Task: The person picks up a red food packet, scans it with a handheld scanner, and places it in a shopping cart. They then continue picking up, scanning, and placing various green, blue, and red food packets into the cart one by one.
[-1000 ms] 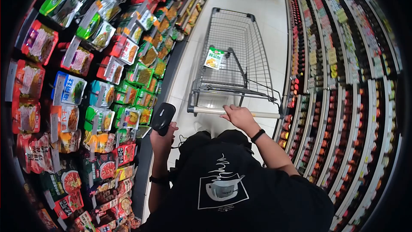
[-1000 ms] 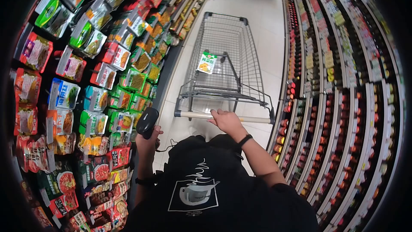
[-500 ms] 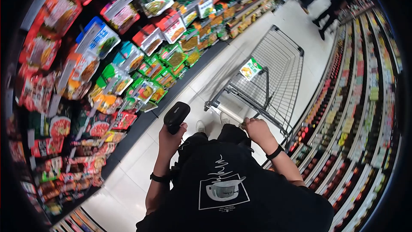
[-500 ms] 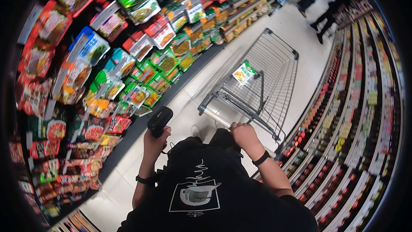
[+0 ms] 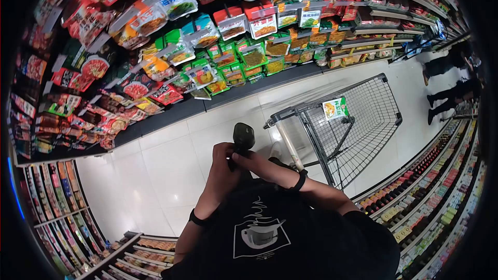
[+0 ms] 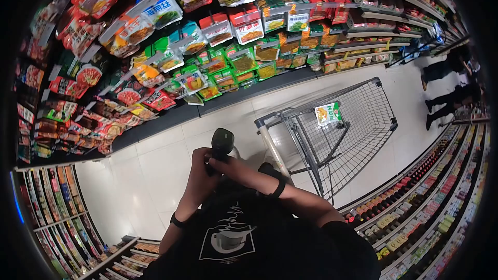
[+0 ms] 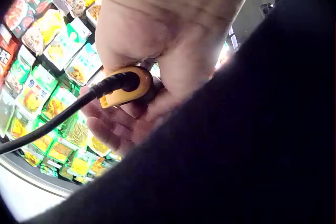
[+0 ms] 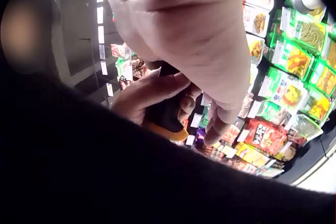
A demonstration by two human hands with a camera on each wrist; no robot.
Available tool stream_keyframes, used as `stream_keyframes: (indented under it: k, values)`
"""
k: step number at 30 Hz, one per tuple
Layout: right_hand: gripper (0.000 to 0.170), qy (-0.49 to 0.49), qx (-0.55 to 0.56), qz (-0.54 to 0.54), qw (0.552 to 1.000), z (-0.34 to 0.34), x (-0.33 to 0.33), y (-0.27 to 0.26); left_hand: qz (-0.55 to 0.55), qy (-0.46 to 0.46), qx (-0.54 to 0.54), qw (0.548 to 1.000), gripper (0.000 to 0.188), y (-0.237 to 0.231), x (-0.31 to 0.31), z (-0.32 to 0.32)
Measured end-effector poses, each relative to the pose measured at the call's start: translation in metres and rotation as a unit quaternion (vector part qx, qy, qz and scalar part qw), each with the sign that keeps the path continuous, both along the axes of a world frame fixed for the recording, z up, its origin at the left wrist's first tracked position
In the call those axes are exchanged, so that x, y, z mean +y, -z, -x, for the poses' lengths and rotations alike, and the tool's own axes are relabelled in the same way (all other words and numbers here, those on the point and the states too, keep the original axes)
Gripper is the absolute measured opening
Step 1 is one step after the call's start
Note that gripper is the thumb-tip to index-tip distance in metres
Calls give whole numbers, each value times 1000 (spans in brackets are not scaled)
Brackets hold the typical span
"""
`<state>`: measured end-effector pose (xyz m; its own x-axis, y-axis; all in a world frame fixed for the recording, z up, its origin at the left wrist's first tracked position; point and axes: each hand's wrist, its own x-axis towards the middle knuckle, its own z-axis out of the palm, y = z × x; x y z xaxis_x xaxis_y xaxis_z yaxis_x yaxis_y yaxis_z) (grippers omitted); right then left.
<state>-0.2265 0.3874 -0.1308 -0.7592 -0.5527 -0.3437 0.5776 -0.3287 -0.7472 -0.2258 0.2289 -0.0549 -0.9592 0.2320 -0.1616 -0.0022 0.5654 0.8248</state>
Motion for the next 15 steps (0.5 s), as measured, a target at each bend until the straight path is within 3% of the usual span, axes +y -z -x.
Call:
stream_keyframes:
  k: [3, 6, 9, 11, 12, 13, 15]
  values:
    - [53, -45, -6, -23, 999, -7, 0, -6, 30, 6, 47, 998, 66, -18, -2, -24]
    - [44, -106, 9, -15, 994, -4, 1, -19, -5, -14, -34, 999, 60, -55, -14, -42]
    - [37, -65, 49, 25, 996, -12, -11, -47, 65, 5, 154, 986, 50, -101, -57, -63]
    - [34, -72, 89, 20, 993, -17, -24, -42, 30, -74, 204, 976, 53, -154, -88, -96]
    - [35, -80, 101, 12, 992, -20, -29, -48, 38, -102, 280, 954, 49, -171, -112, -125]
    - [35, -89, 111, 4, 990, -25, -36, -54, -20, -127, 382, 915, 45, -183, -133, -155]
    - [42, -94, 99, 15, 991, -39, -55, -54, -98, 78, 497, 859, 55, -228, -193, -194]
